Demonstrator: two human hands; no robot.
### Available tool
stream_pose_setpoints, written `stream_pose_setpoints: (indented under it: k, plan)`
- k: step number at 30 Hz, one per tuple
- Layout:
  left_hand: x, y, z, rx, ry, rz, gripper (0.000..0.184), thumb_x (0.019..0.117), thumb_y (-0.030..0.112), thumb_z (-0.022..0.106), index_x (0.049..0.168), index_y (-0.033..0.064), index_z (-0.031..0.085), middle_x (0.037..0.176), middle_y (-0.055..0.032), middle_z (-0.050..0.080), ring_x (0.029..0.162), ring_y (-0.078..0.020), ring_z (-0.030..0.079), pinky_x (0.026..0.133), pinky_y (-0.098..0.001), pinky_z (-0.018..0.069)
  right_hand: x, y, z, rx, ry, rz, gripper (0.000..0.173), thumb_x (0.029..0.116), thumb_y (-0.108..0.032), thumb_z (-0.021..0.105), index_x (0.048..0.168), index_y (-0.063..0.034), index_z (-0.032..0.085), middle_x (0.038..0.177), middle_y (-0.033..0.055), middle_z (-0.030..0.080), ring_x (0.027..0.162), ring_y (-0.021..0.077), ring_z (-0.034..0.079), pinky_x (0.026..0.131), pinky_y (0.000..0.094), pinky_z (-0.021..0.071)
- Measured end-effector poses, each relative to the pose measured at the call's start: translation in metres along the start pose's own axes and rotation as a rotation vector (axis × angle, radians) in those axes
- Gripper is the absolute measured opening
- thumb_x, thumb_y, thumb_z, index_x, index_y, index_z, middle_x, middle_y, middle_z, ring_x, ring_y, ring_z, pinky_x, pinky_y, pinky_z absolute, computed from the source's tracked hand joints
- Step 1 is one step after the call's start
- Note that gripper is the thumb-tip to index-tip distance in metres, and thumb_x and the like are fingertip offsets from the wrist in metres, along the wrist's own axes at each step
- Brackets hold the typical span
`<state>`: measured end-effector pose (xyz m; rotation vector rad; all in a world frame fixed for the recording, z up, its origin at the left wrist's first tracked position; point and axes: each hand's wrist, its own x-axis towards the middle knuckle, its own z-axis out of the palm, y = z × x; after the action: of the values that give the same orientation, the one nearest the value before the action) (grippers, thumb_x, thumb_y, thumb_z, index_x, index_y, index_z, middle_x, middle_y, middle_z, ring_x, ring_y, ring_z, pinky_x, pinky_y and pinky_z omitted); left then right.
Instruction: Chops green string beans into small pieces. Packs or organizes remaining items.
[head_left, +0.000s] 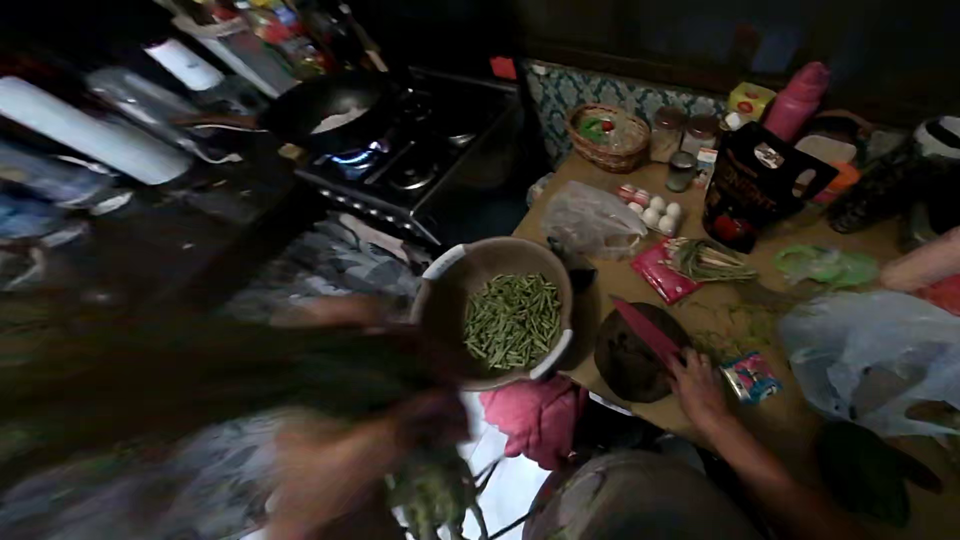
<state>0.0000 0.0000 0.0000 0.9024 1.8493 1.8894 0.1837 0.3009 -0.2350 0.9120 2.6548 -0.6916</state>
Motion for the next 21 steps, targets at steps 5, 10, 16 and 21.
stream_pose_setpoints:
  k: [5, 10, 16, 21]
  plan:
    - [0.019, -0.106, 0.072, 0.119, -0.296, -0.755, 0.044, 0.0943, 0.013, 0.062, 0.135, 0.0050, 0.048, 0.083, -0.0045, 0.063, 0.060, -0.0128, 0.062, 0.055, -0.0304, 0.0565, -0.027, -0.034, -0.045, 0.392, 0.261, -0.313, 0.037, 0.1027, -0.018, 0.059, 0.135, -0.0003, 0.064, 0.135, 0.0254, 0.060, 0.115, 0.0342, 0.065, 0.099, 0.0433, 0.0548]
    - [0.007, -0.165, 0.116, -0.034, -0.362, -0.913, 0.036, 0.0971, 0.009, 0.060, 0.130, 0.0047, 0.047, 0.077, -0.0047, 0.059, 0.052, -0.0133, 0.059, 0.049, -0.0291, 0.0551, -0.042, -0.065, -0.041, 0.467, 0.543, -0.587, 0.025, 0.0991, -0.014, 0.064, 0.118, -0.0015, 0.073, 0.114, 0.0175, 0.070, 0.098, 0.0200, 0.072, 0.085, 0.0293, 0.0606]
    - [0.015, -0.155, 0.136, -0.073, -0.466, -0.911, 0.032, 0.1006, 0.010, 0.057, 0.131, 0.0050, 0.047, 0.083, -0.0046, 0.062, 0.053, -0.0113, 0.059, 0.050, -0.0269, 0.0551, -0.029, -0.067, -0.016, 0.397, 0.707, -0.587, 0.023, 0.0956, -0.014, 0.069, 0.114, -0.0019, 0.076, 0.110, 0.0164, 0.069, 0.101, 0.0190, 0.069, 0.090, 0.0256, 0.0578]
    - [0.021, -0.149, 0.131, -0.133, -0.583, -0.939, 0.026, 0.1007, 0.010, 0.055, 0.125, 0.0067, 0.049, 0.078, -0.0020, 0.061, 0.052, -0.0098, 0.058, 0.050, -0.0260, 0.0543, -0.031, -0.065, -0.011, 0.426, 0.814, -0.578, 0.014, 0.0943, -0.012, 0.069, 0.100, -0.0009, 0.076, 0.106, 0.0150, 0.070, 0.097, 0.0137, 0.069, 0.088, 0.0184, 0.0561]
